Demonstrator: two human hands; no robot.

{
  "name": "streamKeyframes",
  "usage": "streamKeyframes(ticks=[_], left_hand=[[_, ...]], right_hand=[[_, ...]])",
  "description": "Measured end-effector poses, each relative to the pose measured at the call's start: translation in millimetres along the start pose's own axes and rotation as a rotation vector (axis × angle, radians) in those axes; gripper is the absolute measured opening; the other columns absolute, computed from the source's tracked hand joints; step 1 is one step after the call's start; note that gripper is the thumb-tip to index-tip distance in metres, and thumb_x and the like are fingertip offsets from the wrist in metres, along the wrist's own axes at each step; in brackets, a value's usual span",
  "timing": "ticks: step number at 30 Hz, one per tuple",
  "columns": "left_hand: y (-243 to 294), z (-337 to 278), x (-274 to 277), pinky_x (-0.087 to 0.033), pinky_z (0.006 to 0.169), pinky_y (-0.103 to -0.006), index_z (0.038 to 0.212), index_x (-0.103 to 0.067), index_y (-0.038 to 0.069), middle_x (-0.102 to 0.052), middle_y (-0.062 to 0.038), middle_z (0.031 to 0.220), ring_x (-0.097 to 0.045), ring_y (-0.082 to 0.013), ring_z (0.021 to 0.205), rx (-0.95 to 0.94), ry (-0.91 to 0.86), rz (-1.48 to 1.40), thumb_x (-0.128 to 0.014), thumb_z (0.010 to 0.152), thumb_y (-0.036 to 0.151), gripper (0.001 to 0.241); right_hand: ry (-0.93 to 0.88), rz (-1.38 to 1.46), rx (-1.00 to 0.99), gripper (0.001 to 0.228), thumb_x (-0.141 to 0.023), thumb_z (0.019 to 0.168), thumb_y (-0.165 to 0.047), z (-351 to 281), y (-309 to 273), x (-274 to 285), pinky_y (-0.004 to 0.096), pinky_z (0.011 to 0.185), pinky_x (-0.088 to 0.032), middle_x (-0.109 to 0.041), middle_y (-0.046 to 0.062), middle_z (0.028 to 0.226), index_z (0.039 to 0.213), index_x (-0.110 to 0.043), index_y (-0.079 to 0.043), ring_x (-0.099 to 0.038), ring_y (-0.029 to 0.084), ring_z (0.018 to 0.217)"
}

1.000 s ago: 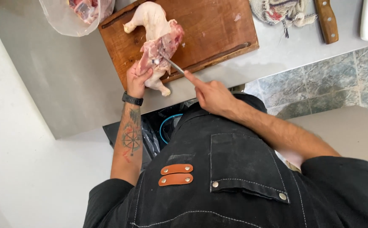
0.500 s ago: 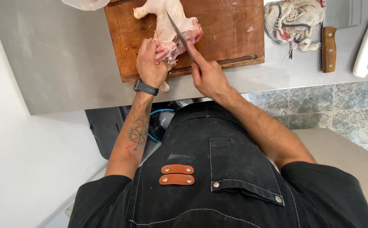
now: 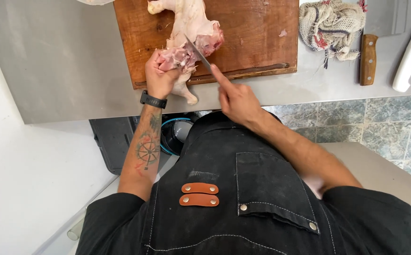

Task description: Deboning and trimming chicken legs using a knife on a wooden cutting board in a food preparation area.

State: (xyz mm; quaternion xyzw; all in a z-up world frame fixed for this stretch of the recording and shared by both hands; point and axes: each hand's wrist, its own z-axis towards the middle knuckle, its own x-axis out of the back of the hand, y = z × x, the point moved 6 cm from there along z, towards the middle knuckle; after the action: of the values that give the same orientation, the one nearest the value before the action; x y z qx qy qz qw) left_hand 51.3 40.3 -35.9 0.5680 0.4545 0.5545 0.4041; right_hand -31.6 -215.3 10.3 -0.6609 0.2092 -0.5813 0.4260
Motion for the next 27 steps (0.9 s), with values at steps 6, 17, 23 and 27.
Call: streamKeyframes(ticks=[6,17,23,27], left_hand=[[-15,2,2,-0.055,0.082,-0.0292,0.095,-0.071,0.007,-0.073,-0.006,0.085,-0.07,-0.017,0.087,0.106,0.011,-0.152,-0.073,0.057,-0.012,0.043],[-34,1,-7,-0.058,0.078,-0.0342,0.104,-0.074,0.006,-0.079,-0.01,0.093,-0.076,-0.0238,0.086,0.236,0.118,-0.371,-0.066,0.043,-0.017,0.066],[-47,-7,-1,-0.057,0.085,-0.0353,0.111,-0.07,0.007,-0.078,-0.011,0.101,-0.074,-0.0249,0.095,0.219,0.103,-0.342,-0.066,0.044,-0.019,0.073],[-17,-6,-10,-0.055,0.089,-0.0357,0.111,-0.071,0.009,-0.075,-0.007,0.099,-0.07,-0.023,0.095,0.066,0.073,-0.211,-0.068,0.046,-0.01,0.068]], right_hand=[[-0.047,0.041,-0.075,0.071,-0.052,0.104,-0.013,26,-22,-15,0.066,0.075,-0.061,-0.076,0.027,0.077,0.171,-0.038,-0.029,-0.076,0.053,0.077],[-0.12,-0.376,-0.049,0.076,-0.055,0.1,-0.012,-35,22,-25,0.063,0.058,-0.062,-0.072,0.02,0.074,0.171,-0.039,-0.032,-0.074,0.05,0.061],[-0.047,-0.314,0.036,0.072,-0.054,0.102,-0.013,-33,8,-17,0.061,0.058,-0.062,-0.071,0.018,0.073,0.172,-0.042,-0.03,-0.073,0.048,0.059],[-0.059,-0.096,-0.049,0.069,-0.052,0.104,-0.012,-2,2,-8,0.065,0.064,-0.06,-0.074,0.022,0.074,0.171,-0.041,-0.024,-0.072,0.052,0.067]])
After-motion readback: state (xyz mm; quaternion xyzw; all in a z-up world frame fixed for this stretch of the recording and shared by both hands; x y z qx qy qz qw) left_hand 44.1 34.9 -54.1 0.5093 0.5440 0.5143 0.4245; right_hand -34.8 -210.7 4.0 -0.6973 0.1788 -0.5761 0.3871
